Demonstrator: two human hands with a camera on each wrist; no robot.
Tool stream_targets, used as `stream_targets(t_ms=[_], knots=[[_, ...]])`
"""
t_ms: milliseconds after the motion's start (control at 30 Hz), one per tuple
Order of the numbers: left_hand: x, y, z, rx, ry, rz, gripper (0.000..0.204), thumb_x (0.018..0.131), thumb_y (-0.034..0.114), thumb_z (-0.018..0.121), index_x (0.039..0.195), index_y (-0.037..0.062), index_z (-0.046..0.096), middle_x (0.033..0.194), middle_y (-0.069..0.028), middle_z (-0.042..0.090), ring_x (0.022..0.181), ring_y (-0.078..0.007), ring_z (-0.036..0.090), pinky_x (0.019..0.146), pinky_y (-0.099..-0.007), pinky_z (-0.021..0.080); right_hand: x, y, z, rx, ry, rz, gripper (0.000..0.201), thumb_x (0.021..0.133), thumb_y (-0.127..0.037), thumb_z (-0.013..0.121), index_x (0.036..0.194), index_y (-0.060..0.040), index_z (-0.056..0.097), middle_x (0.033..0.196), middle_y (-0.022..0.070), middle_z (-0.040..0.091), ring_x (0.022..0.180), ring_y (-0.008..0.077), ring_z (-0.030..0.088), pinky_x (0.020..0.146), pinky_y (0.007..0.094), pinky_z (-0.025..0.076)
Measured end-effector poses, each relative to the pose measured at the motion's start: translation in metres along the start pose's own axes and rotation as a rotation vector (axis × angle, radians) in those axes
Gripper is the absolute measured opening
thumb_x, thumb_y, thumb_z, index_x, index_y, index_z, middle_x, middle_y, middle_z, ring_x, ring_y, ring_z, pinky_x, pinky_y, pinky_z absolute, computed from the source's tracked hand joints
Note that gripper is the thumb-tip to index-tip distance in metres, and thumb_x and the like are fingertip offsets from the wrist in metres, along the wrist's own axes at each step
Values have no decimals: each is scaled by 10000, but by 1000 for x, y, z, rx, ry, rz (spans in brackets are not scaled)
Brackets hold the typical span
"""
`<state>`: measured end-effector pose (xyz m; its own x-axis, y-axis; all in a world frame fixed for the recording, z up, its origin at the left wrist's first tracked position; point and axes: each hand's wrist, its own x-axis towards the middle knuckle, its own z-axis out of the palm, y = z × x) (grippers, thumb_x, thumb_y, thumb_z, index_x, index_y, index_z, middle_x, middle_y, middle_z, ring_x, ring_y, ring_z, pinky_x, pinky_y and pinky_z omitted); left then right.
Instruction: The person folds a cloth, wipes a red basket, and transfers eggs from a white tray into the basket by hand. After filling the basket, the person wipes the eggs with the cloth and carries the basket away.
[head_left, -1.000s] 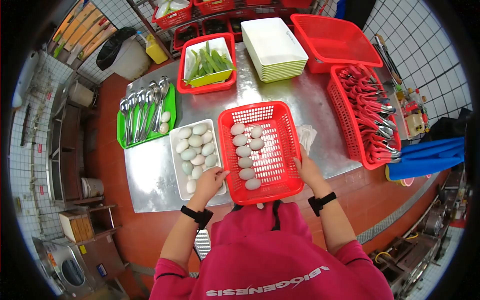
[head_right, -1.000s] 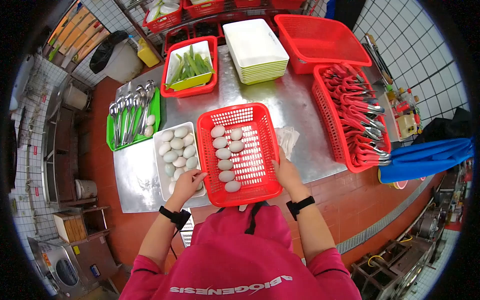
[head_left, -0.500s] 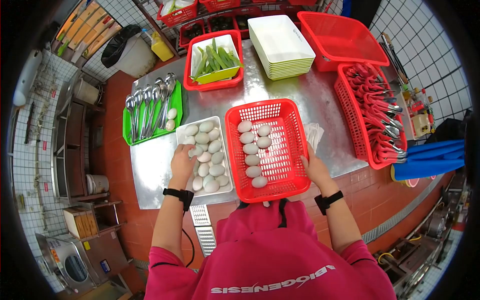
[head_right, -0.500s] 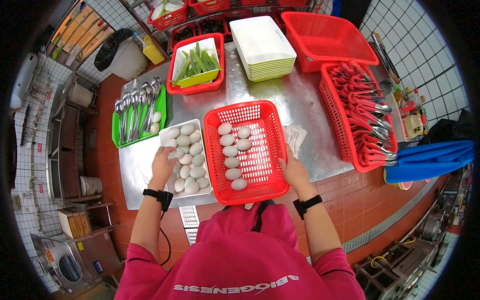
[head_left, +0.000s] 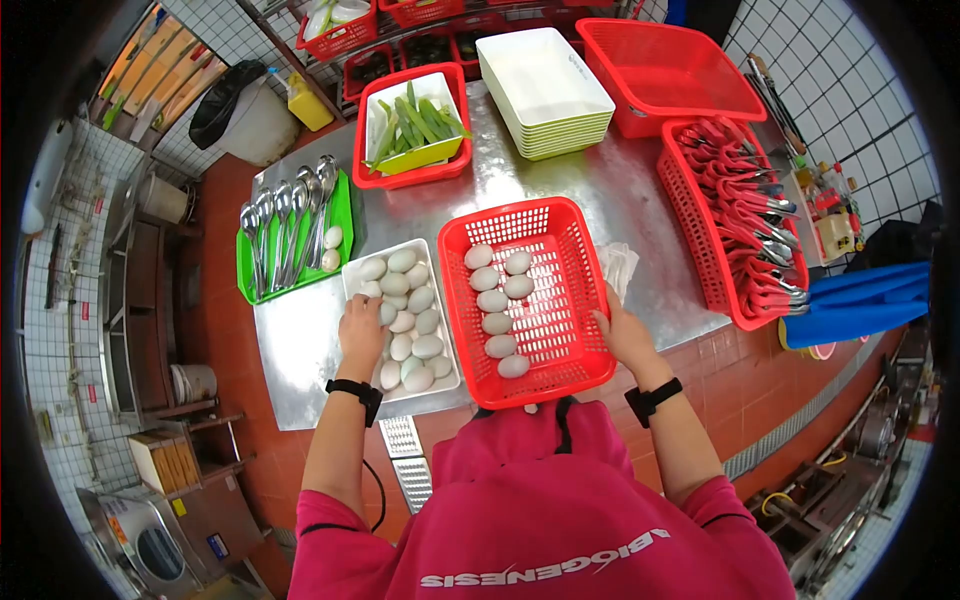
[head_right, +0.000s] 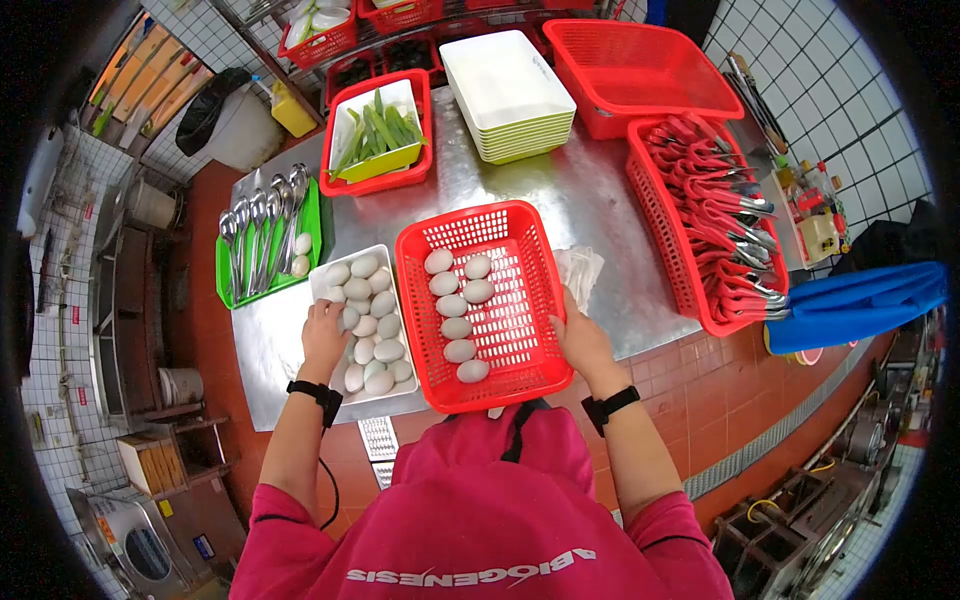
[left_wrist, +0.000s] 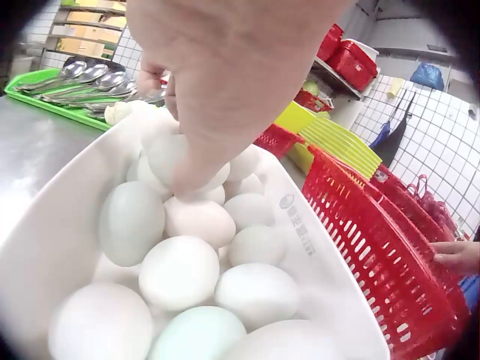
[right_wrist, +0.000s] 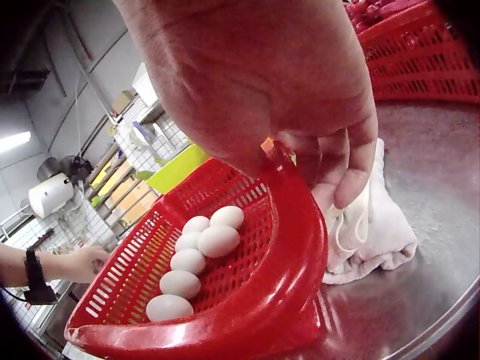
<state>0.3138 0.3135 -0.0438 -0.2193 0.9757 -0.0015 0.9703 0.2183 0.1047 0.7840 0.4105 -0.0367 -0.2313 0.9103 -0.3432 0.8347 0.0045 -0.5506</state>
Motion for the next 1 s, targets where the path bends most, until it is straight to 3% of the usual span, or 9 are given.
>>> stream_targets(t_ms=[67, 300, 433, 500, 600, 667, 833, 933, 1000], knots=[[-2, 0, -3, -18, -4, -1, 545, 691, 122, 878, 1193, 147, 669, 1177, -84, 605, 1120, -317, 589, 932, -432, 545, 0, -4, -3, -25, -47, 30, 680, 1049, -375, 513, 1632, -189, 217, 1083, 296, 708, 994, 479, 688, 862, 561, 536], [-2, 39, -44, -329, 39, 26, 540, 731, 165, 858, 1229, 108, 656, 1148, -111, 643, 1101, -344, 605, 931, -450, 525, 0, -1, 1, 2, -34, 33, 674, 1048, -378, 515, 1624, -187, 222, 1084, 302, 706, 989, 493, 685, 857, 575, 532], [13, 108, -65, -615, 94, 153, 536, 733, 189, 872, 1214, 81, 660, 1108, -136, 668, 1030, -353, 637, 929, -426, 525, 0, 2, 1, 25, -24, 2, 666, 1048, -376, 512, 1621, -188, 228, 1090, 302, 706, 989, 496, 685, 856, 577, 532], [17, 150, -75, -613, -36, 281, 529, 746, 213, 870, 1204, 60, 653, 1141, -150, 672, 1050, -348, 637, 925, -438, 526, 0, 2, 1, 23, -25, -7, 667, 1048, -378, 511, 1621, -189, 227, 1092, 301, 706, 990, 496, 685, 855, 577, 532], [24, 195, -39, -585, -91, 442, 475, 752, 214, 845, 1158, 62, 651, 1104, -160, 668, 1050, -332, 646, 914, -453, 528, 1, 2, 0, 19, -28, -2, 668, 1046, -385, 510, 1621, -190, 230, 1096, 297, 707, 990, 494, 685, 854, 573, 534], [29, 221, -13, -333, -306, 552, 405, 739, 169, 803, 1096, 52, 653, 1097, -157, 651, 1065, -324, 633, 890, -456, 530, -2, -2, -4, -1, -35, 4, 663, 1045, -389, 510, 1618, -187, 245, 1102, 294, 708, 991, 489, 688, 857, 567, 537], [31, 247, 42, -70, -195, 683, 240, 788, 116, 698, 1013, 35, 679, 1145, -126, 616, 1103, -310, 585, 892, -429, 518, -3, -5, -7, 4, -39, 19, 655, 1043, -379, 519, 1611, -187, 257, 1086, 306, 704, 991, 496, 681, 856, 572, 535], [33, 253, 55, 43, -135, 629, 209, 884, 193, 633, 1019, 47, 695, 1164, -118, 590, 1134, -285, 570, 900, -425, 512, -2, -3, -5, 28, -27, 8, 652, 1043, -374, 523, 1608, -195, 252, 1056, 320, 700, 982, 508, 675, 851, 581, 530], [37, 252, 67, 52, -136, 606, 213, 887, 179, 639, 1049, 55, 700, 1191, -107, 580, 1158, -280, 559, 899, -439, 515, -2, -1, -4, 39, -18, -2, 650, 1042, -375, 523, 1606, -198, 251, 1048, 318, 701, 975, 505, 677, 846, 581, 531]])
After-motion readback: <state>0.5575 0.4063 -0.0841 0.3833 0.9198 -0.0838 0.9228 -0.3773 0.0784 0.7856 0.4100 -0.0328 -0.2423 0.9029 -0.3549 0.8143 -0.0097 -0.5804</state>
